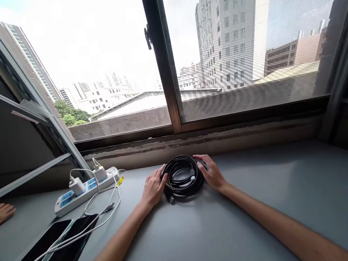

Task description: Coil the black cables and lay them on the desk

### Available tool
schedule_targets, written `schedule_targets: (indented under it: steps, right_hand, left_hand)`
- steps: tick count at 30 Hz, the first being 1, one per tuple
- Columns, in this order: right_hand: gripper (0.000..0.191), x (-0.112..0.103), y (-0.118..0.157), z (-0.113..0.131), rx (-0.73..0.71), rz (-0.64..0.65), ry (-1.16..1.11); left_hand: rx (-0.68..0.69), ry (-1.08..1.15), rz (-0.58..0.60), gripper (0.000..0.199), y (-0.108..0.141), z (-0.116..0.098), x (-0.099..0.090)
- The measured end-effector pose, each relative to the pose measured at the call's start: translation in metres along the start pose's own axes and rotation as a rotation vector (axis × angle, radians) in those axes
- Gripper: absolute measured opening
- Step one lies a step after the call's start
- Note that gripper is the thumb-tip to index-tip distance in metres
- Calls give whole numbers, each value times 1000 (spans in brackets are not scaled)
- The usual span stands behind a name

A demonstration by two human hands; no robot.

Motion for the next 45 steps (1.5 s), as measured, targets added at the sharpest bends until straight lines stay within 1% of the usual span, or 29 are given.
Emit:
schedule_targets:
  steps: [3,6,9,11,13,18,23,29,36,42,45]
  right_hand:
    - [40,-6,-1,-16,128,-144,-79]
    - [45,-10,-2,-36,276,-252,-152]
    - [50,-10,-1,-50,386,-274,-232]
    - [53,-10,0,-52,427,-260,-281]
    - [55,-9,0,-52,451,-245,-322]
    - [55,-10,2,-46,476,-210,-375]
    - [52,-10,2,-42,478,-179,-363]
    - [50,-11,2,-43,494,-165,-356]
    - [49,-11,2,-42,512,-179,-386]
    - [49,-10,2,-42,500,-188,-387]
    - [50,-10,2,-41,470,-192,-361]
  left_hand:
    - [-41,-78,-81,42,0,0,-8]
    - [-111,-162,-97,38,-2,7,-11]
    - [-200,-224,-30,39,-4,18,-8]
    - [-244,-250,32,42,-5,23,-4]
    - [-259,-271,75,44,-6,24,-1]
    - [-255,-297,119,46,-6,22,-2]
    - [-252,-309,140,47,-5,20,-4]
    - [-248,-320,144,47,-6,21,-3]
    - [-245,-305,132,46,-6,19,-4]
    - [-240,-275,83,43,-5,21,-2]
    - [-239,-259,-23,39,-5,19,-6]
Point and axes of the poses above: each hand's wrist, its own y-axis away from the middle knuckle, its own x-axis out of the palm, z = x × y, the point moved 2 cm from there along -y, towards the middle knuckle
